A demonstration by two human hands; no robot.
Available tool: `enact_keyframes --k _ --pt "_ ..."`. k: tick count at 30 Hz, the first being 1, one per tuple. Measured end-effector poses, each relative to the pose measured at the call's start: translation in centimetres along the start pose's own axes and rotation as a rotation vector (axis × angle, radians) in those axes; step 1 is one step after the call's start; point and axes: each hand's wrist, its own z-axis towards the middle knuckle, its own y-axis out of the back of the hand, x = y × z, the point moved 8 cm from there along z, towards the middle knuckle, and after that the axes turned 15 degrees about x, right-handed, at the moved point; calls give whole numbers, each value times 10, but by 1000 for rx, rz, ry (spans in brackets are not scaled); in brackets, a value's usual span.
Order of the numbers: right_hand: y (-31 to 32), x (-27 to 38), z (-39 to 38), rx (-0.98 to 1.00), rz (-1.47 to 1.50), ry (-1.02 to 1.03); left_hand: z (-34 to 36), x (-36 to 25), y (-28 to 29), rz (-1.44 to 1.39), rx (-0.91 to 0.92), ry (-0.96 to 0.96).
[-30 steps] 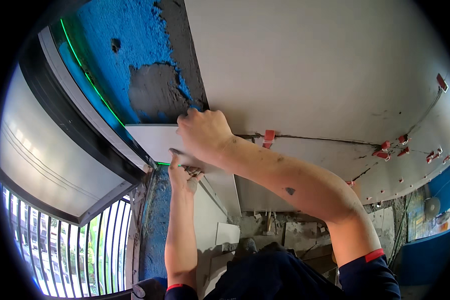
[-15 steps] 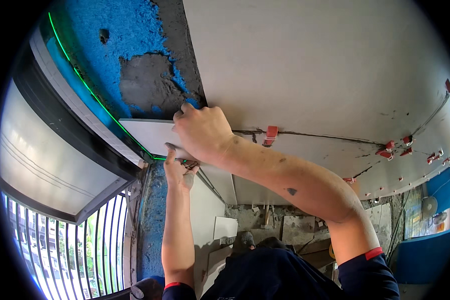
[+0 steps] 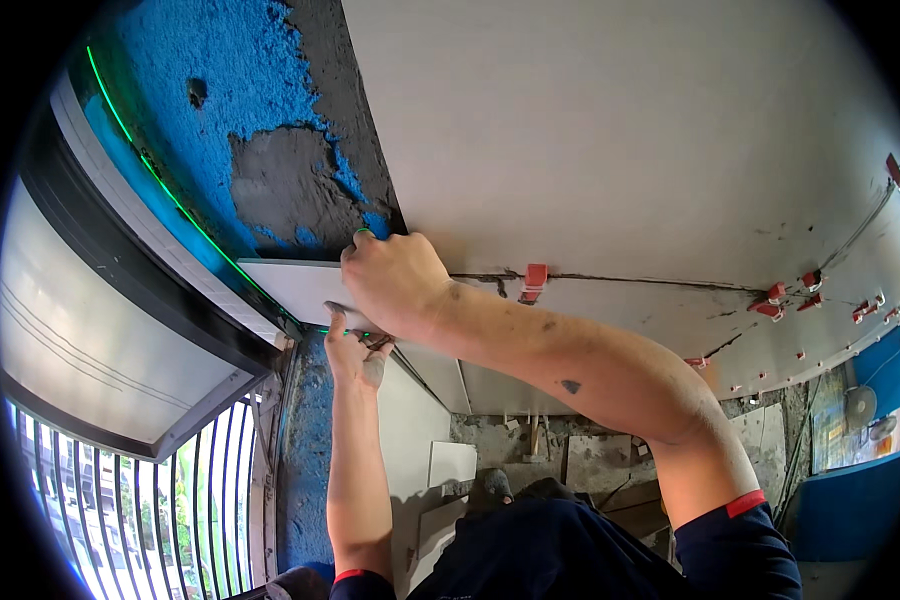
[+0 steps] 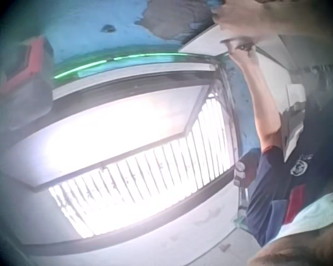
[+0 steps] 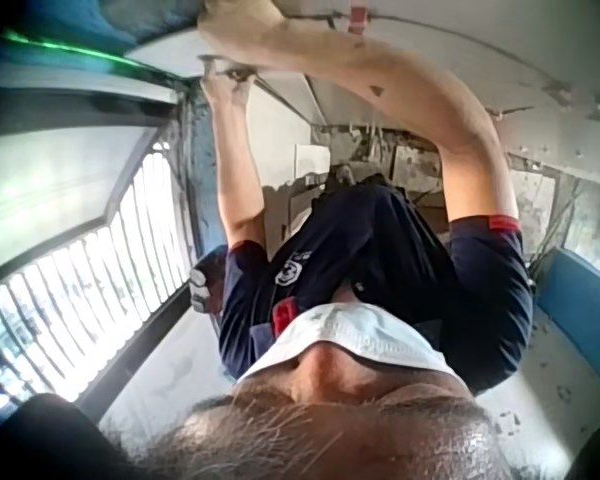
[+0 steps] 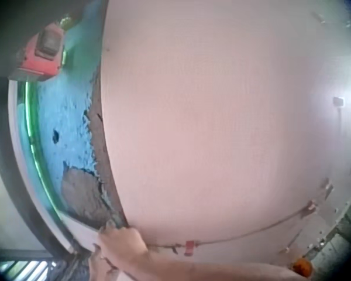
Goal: The person places a tile on a wall using spacers and then uses a powered grinding tool to trim another piece of tile on the floor.
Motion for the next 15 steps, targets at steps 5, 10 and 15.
enact_keyframes --k 5,10,15 --pt "-5 3 5 106 -19 20 8 9 18 -55 49 123" --pt "-6 5 8 203 9 45 14 17 37 -95 13 173" --pt "-9 5 15 214 -19 49 13 17 49 66 -37 273"
